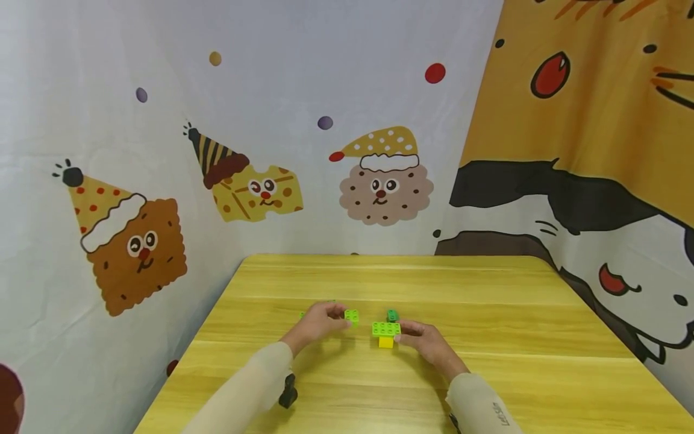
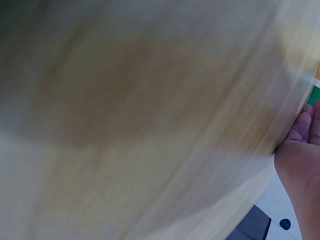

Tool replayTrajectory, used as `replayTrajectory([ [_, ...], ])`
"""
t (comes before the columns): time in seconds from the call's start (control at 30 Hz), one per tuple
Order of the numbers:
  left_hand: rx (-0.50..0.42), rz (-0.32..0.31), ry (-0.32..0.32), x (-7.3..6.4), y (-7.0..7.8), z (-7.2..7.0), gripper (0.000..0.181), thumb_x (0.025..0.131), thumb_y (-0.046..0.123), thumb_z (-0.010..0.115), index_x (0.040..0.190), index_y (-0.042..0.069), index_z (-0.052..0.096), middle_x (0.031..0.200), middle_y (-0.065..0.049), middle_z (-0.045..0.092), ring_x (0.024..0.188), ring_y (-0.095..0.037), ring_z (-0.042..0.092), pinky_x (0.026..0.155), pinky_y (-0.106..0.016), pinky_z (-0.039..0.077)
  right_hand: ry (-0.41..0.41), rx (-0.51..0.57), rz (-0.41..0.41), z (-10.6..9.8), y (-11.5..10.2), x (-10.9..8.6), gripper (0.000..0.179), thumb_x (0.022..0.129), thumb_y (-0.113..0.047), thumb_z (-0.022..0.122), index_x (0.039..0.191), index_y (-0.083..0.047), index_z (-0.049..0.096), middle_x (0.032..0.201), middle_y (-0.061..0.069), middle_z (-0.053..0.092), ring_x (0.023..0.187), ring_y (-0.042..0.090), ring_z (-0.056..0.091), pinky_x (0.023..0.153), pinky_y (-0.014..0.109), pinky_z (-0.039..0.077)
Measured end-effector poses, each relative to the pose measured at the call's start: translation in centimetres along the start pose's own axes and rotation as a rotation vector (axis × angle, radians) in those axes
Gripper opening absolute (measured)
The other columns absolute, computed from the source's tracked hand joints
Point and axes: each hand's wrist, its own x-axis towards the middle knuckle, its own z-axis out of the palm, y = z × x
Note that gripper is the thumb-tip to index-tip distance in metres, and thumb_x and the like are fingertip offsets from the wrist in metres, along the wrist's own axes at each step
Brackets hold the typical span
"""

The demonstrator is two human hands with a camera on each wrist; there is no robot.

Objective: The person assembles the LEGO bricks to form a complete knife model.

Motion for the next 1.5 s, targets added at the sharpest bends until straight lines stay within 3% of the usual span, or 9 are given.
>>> replayTrajectory([
  [0.3,0.017,0.018,0.060,0.6,1.0,1.0,0.039,0.089,0.034,0.076,0.121,0.013,0.067,0.105,0.002,0.063,0.099,-0.020,0.056,0.083,-0.039,0.050,-0.005,0.001,-0.002,0.0,0.2,0.1,0.047,0.089,-0.026,0.076,0.129,-0.005,0.065,0.126,0.010,0.065,0.119,0.030,0.057,0.102,0.053,0.041],
  [0.73,0.009,0.033,0.085,1.4,1.8,2.2,0.039,0.089,0.033,0.077,0.122,0.014,0.069,0.103,0.004,0.065,0.099,-0.021,0.058,0.084,-0.039,0.050,0.003,0.000,0.001,0.0,0.2,0.1,0.046,0.088,-0.026,0.078,0.128,-0.006,0.067,0.125,0.009,0.066,0.118,0.029,0.057,0.102,0.053,0.041],
  [1.5,-0.039,0.051,0.055,2.4,1.8,4.9,0.038,0.087,0.035,0.078,0.120,0.017,0.071,0.109,0.006,0.064,0.106,-0.024,0.055,0.084,-0.039,0.049,0.000,0.012,0.001,0.0,0.3,0.3,0.044,0.087,-0.025,0.078,0.126,-0.006,0.068,0.125,0.010,0.066,0.118,0.031,0.057,0.100,0.054,0.042],
])
